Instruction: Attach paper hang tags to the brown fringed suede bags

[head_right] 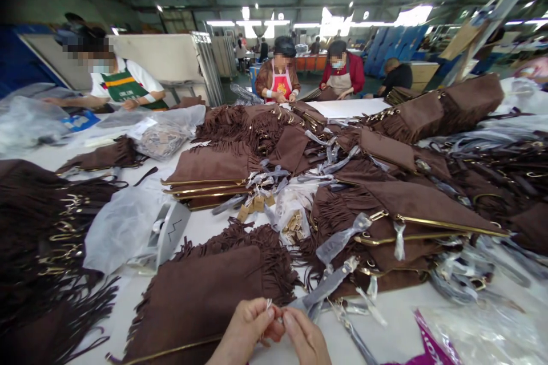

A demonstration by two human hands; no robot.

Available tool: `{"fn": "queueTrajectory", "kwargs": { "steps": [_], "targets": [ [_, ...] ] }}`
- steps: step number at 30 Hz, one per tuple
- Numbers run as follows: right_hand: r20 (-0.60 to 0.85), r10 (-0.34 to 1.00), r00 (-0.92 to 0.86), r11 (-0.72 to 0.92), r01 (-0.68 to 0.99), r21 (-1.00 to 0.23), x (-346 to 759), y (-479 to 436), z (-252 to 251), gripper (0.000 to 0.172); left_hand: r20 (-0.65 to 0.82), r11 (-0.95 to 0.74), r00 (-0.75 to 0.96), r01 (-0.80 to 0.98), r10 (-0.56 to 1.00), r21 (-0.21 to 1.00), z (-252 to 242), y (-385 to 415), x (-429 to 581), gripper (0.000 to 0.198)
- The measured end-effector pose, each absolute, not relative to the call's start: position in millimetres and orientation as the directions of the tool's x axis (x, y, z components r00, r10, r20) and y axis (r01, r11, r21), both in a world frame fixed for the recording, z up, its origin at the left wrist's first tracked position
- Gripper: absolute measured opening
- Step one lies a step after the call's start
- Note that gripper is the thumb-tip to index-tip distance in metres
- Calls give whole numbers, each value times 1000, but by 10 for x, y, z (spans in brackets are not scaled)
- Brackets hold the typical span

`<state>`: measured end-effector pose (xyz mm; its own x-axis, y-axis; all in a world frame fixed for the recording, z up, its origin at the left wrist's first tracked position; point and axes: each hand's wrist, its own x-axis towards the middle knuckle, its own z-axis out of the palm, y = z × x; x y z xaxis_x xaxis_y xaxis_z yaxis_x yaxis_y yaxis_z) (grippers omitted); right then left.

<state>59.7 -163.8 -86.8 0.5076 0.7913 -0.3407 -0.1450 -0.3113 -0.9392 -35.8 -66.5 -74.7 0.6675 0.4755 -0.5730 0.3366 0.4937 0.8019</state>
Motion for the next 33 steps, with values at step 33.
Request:
{"fn": "queueTrajectory", "kwargs": {
  "steps": [33],
  "targets": [
    [-576,681,453,-442,-372,-816,467,-1683,-1456,49,-319,-795,902,414,291,444,-824,-93,-556,35]
  ]
}}
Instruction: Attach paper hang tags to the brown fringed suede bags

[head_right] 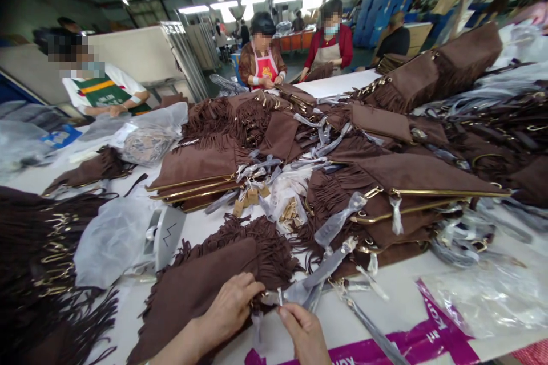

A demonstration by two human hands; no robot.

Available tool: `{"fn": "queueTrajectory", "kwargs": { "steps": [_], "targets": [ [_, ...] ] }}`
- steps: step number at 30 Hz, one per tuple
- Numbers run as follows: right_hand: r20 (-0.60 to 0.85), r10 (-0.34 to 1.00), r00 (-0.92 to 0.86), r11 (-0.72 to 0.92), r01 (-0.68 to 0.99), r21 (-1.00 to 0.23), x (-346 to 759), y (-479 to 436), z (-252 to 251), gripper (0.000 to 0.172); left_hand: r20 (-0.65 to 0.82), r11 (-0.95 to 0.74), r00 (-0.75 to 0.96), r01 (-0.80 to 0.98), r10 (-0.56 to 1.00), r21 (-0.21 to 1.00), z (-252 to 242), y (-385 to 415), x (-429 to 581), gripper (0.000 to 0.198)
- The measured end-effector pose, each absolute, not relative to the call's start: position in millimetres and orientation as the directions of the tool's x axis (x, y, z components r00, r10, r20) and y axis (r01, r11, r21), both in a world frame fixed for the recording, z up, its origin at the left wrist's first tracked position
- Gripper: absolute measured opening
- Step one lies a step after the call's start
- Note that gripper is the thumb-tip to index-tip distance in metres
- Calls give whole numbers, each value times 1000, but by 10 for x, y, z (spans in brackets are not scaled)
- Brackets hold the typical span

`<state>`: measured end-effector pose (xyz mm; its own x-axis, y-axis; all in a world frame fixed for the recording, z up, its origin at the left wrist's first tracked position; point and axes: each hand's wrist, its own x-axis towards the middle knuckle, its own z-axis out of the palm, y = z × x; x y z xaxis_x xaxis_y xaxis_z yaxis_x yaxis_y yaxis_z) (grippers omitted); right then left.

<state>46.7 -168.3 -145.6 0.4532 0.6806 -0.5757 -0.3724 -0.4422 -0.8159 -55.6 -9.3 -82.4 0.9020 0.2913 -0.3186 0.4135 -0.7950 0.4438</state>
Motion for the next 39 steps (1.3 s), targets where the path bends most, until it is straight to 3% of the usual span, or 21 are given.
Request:
{"fn": "queueTrajectory", "kwargs": {
  "steps": [5,8,12,21,29,39],
  "targets": [
    [-452,770,451,-345,-301,-889,398,-1571,-1297,41,-359,-358,840,508,407,783,-721,86,-528,26],
    [-354,814,460,-299,-190,-935,369,-1456,-1207,36,-404,-150,811,502,423,852,-735,129,-520,22],
    [-327,859,395,-330,-62,-942,351,-1332,-1129,31,-440,-25,789,497,429,867,-784,127,-533,24],
    [-319,844,431,-401,111,-910,325,-1260,-1129,32,-436,6,759,495,483,869,-835,96,-553,24],
    [-321,830,456,-416,125,-901,341,-1196,-1100,33,-417,-53,773,499,478,865,-913,86,-596,22],
    [-345,794,500,-433,69,-899,325,-1227,-1305,33,-502,-211,813,568,294,795,-840,121,-514,43]
  ]
}}
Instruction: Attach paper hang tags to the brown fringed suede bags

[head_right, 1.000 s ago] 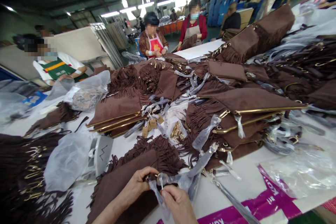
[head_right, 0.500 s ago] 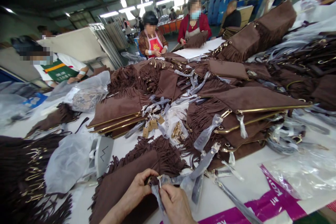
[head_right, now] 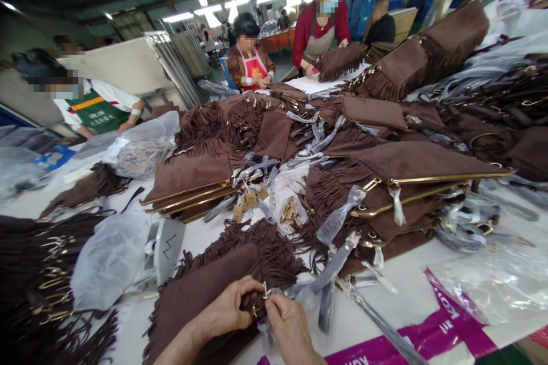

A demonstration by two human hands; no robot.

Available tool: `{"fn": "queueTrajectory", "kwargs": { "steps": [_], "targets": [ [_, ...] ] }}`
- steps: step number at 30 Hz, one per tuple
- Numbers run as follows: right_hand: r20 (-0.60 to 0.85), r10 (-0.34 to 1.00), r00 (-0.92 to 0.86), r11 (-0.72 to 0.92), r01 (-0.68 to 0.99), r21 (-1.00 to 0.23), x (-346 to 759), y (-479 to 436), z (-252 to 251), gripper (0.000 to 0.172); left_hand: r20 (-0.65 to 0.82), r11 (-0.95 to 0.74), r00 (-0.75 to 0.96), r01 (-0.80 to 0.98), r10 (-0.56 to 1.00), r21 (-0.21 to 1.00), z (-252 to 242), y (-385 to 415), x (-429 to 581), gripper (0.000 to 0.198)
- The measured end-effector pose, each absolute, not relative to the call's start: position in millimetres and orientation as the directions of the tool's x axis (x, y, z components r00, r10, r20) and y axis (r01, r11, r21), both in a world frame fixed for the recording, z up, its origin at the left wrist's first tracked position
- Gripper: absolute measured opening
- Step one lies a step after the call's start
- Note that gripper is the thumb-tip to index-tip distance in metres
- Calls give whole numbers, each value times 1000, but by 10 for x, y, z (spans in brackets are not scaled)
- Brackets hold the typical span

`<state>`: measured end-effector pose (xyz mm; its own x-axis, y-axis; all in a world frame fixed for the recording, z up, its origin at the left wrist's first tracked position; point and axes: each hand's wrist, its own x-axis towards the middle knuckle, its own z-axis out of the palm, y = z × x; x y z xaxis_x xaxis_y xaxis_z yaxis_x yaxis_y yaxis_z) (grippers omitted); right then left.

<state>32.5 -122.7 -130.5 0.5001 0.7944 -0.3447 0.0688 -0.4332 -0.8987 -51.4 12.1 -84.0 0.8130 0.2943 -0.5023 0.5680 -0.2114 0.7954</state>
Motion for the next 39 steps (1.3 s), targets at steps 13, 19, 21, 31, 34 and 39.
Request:
{"fn": "queueTrajectory", "kwargs": {
  "steps": [13,19,21,31,34,39],
  "targets": [
    [-308,804,509,-407,93,-909,329,-1311,-1437,35,-407,-336,757,612,511,716,-979,-70,-322,24],
    [-179,807,563,-330,180,-927,431,-1387,-1295,18,-423,-29,675,549,605,835,-926,-5,-392,30],
    [-123,799,589,-309,225,-924,467,-1366,-1234,15,-425,53,684,494,592,868,-908,-4,-410,33],
    [-141,848,511,-264,176,-948,497,-1137,-1098,21,-423,188,680,394,599,900,-885,-56,-425,32],
    [-153,837,525,-265,145,-953,476,-1105,-1091,20,-427,195,668,395,610,898,-875,-58,-420,31],
    [-185,815,549,-280,94,-955,464,-1085,-1099,19,-455,246,665,388,593,888,-872,-63,-422,31]
  ]
}}
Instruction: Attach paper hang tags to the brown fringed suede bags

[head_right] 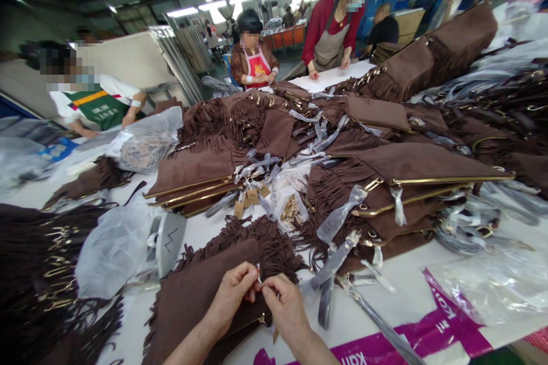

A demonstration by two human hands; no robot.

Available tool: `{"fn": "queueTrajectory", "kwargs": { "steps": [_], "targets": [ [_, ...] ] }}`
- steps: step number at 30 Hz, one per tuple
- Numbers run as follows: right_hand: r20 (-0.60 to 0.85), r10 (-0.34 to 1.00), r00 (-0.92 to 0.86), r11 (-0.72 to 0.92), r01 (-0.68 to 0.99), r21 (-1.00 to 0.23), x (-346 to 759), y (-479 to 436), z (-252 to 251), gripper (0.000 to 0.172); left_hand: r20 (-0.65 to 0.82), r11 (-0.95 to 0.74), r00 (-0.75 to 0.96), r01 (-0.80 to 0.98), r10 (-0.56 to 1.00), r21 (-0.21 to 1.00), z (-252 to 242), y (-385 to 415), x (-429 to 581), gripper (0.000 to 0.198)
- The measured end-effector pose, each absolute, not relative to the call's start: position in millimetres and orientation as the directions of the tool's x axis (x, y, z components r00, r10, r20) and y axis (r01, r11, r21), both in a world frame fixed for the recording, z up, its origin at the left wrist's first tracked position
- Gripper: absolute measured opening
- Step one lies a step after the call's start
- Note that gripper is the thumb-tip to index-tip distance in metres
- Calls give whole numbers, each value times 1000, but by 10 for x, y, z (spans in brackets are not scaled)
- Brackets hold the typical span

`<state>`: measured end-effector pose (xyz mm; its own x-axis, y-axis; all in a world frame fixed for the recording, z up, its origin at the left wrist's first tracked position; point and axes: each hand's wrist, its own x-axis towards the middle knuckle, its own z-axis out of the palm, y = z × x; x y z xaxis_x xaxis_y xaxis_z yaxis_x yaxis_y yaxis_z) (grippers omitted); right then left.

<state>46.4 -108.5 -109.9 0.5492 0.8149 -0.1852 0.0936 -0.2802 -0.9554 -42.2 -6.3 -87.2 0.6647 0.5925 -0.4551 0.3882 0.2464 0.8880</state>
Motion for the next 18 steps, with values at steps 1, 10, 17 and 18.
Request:
{"fn": "queueTrajectory", "kwargs": {
  "steps": [1,10,17,18],
  "targets": [
    [-195,809,555,-287,83,-954,467,-1086,-1102,19,-468,279,674,378,572,883,-877,-67,-425,28],
    [-162,821,548,-308,185,-933,498,-1119,-1130,22,-505,229,632,469,588,853,-946,-126,-393,17],
    [-100,797,595,-318,274,-908,558,-1220,-1117,19,-562,329,647,456,516,827,-902,-140,-416,24],
    [-122,788,604,-331,248,-910,561,-1275,-1159,19,-577,389,647,428,499,816,-898,-136,-425,25]
  ]
}}
